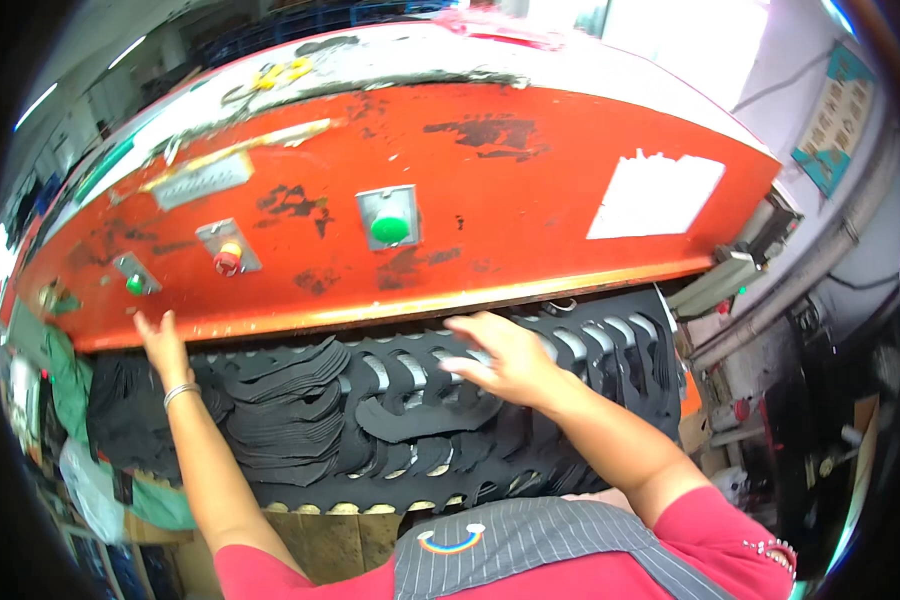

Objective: Using a hydraulic press and metal dies to cut out specific shapes from layers of shoe material.

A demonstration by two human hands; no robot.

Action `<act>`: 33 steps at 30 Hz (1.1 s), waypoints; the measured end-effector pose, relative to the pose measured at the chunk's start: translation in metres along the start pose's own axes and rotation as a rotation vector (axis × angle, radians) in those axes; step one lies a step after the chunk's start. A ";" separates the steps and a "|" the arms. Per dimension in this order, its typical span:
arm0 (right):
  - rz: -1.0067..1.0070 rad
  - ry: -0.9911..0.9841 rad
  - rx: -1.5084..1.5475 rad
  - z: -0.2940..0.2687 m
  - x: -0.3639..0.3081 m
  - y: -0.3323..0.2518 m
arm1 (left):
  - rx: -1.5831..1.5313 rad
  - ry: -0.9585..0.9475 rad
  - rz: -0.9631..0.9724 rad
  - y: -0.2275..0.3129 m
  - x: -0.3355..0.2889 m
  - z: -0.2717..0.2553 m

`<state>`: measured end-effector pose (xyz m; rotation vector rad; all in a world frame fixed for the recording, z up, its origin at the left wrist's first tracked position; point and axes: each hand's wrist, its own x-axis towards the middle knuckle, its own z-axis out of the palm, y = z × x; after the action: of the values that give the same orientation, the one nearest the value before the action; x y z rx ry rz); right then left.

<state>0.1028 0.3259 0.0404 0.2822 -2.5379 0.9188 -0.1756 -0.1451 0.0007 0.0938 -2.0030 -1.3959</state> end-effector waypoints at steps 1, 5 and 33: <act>-0.025 0.112 0.001 0.003 0.020 -0.002 | 0.013 -0.022 -0.048 0.012 0.006 0.029; -0.126 0.382 0.073 0.033 0.111 -0.037 | 0.242 0.229 0.180 -0.038 0.085 -0.025; 0.326 -0.309 -0.214 0.019 -0.107 0.017 | 0.579 -1.128 0.354 0.195 -0.375 0.075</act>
<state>0.1862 0.3310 -0.0309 -0.0648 -3.0022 0.7510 0.1295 0.1560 -0.0306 -0.9365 -3.0573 -0.5863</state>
